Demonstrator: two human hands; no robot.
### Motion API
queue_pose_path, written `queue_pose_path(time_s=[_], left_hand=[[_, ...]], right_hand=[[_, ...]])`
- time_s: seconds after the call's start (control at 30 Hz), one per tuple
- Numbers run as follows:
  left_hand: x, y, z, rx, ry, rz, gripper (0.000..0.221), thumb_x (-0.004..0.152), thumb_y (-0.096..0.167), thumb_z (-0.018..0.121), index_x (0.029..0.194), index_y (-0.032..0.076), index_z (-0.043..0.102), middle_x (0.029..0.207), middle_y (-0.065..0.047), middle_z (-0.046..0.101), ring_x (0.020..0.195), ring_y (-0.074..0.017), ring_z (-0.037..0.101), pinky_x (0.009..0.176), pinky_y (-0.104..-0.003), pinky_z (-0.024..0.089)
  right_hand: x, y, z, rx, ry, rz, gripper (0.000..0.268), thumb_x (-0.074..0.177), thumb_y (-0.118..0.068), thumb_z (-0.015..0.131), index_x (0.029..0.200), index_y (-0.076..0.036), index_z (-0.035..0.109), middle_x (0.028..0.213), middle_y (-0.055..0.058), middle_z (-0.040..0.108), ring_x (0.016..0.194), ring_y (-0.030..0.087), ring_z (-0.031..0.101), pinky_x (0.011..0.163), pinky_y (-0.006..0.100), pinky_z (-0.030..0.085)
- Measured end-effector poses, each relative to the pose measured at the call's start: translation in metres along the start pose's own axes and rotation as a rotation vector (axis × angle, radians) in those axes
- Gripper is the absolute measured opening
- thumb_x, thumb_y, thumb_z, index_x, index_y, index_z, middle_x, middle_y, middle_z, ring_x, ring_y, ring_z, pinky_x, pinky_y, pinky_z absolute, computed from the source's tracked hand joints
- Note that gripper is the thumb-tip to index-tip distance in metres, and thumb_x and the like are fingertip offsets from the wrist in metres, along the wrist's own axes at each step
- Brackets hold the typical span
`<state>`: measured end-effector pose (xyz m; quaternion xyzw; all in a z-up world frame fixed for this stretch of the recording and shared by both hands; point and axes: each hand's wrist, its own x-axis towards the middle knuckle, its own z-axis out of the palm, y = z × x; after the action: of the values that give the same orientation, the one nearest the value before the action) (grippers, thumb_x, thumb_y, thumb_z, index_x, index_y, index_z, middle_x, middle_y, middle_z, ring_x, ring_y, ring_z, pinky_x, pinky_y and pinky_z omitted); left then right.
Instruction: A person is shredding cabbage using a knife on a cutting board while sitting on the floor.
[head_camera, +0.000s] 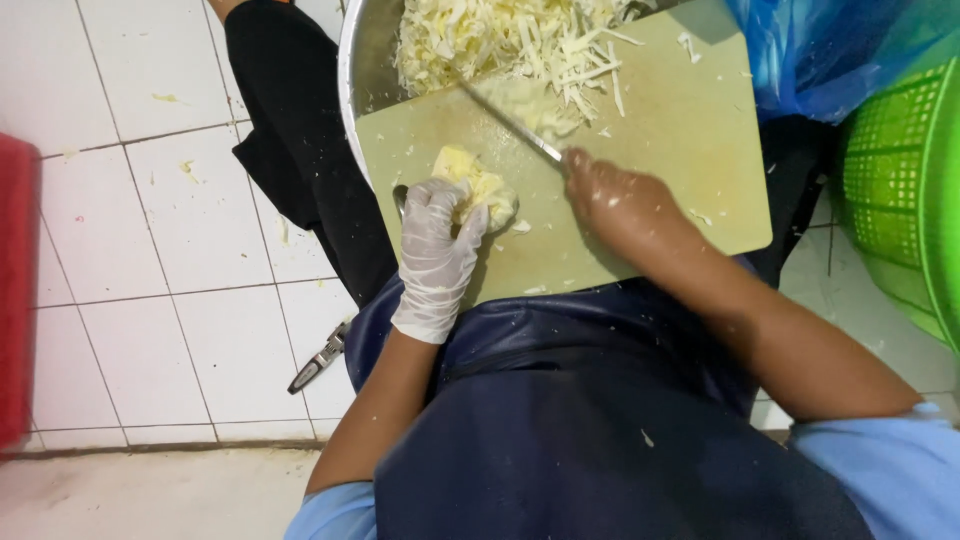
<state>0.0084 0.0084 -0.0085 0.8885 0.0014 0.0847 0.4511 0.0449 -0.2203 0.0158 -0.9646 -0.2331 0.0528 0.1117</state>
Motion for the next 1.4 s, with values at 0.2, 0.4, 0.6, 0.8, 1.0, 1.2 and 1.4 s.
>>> queue_pose_path(time_s=[0.2,0.4,0.6,0.8,1.0,1.2,1.4], left_hand=[[0.004,0.020,-0.011,-0.090,-0.010,-0.053,0.026,0.076,0.013,0.080,0.098,0.006,0.066,0.102,-0.013,0.056,0.099,-0.0293,0.058,0.096,-0.040,0.043],[-0.002,0.007,-0.001,-0.141,0.034,-0.093,0.018,0.081,0.016,0.076,0.091,0.008,0.065,0.098,-0.010,0.057,0.098,-0.0261,0.058,0.105,-0.037,0.032],[0.002,0.010,-0.004,-0.082,0.019,-0.046,0.024,0.080,0.016,0.077,0.093,0.002,0.063,0.099,-0.014,0.057,0.100,-0.0320,0.058,0.103,-0.040,0.035],[-0.002,-0.003,-0.001,-0.098,0.009,-0.094,0.023,0.078,0.020,0.079,0.091,0.008,0.065,0.100,-0.009,0.060,0.103,-0.0263,0.059,0.111,-0.037,0.023],[-0.003,-0.011,0.004,-0.058,0.015,-0.076,0.026,0.078,0.020,0.079,0.093,0.006,0.064,0.102,-0.011,0.059,0.105,-0.0288,0.059,0.111,-0.039,0.023],[-0.002,-0.005,0.002,-0.064,0.014,-0.103,0.026,0.078,0.023,0.079,0.091,0.007,0.064,0.099,-0.010,0.059,0.102,-0.0279,0.059,0.112,-0.039,0.023],[0.001,0.009,-0.005,-0.068,0.004,-0.090,0.026,0.078,0.020,0.078,0.094,0.005,0.063,0.099,-0.013,0.058,0.100,-0.0326,0.059,0.100,-0.041,0.038]], right_hand=[[-0.046,-0.029,-0.043,-0.268,0.203,-0.218,0.032,0.094,-0.026,0.048,0.119,-0.007,0.058,0.070,0.004,0.053,0.048,0.025,0.060,0.043,0.037,0.048],[-0.073,-0.037,-0.020,-0.306,0.028,-0.129,0.044,0.088,-0.017,0.047,0.132,-0.017,0.050,0.071,-0.002,0.049,0.046,0.017,0.058,0.042,0.032,0.048],[-0.008,-0.032,0.020,-0.121,-0.084,-0.098,0.048,0.089,-0.011,0.046,0.137,-0.012,0.045,0.074,0.007,0.053,0.055,0.030,0.064,0.046,0.042,0.052],[-0.042,-0.047,-0.055,0.013,-0.355,-0.023,0.045,0.090,-0.014,0.042,0.135,-0.009,0.043,0.078,0.014,0.057,0.064,0.038,0.066,0.056,0.050,0.054],[0.013,-0.037,0.002,0.042,-0.261,-0.070,0.044,0.092,-0.011,0.043,0.136,-0.010,0.041,0.077,0.012,0.057,0.064,0.035,0.066,0.056,0.048,0.054],[-0.028,-0.048,-0.056,0.239,-0.514,0.127,0.041,0.100,-0.031,0.031,0.135,-0.009,0.037,0.094,0.021,0.063,0.086,0.045,0.065,0.075,0.056,0.052],[0.006,-0.040,0.009,0.223,-0.341,0.063,0.035,0.103,-0.031,0.030,0.130,-0.013,0.043,0.090,0.017,0.063,0.085,0.039,0.067,0.072,0.052,0.053]])
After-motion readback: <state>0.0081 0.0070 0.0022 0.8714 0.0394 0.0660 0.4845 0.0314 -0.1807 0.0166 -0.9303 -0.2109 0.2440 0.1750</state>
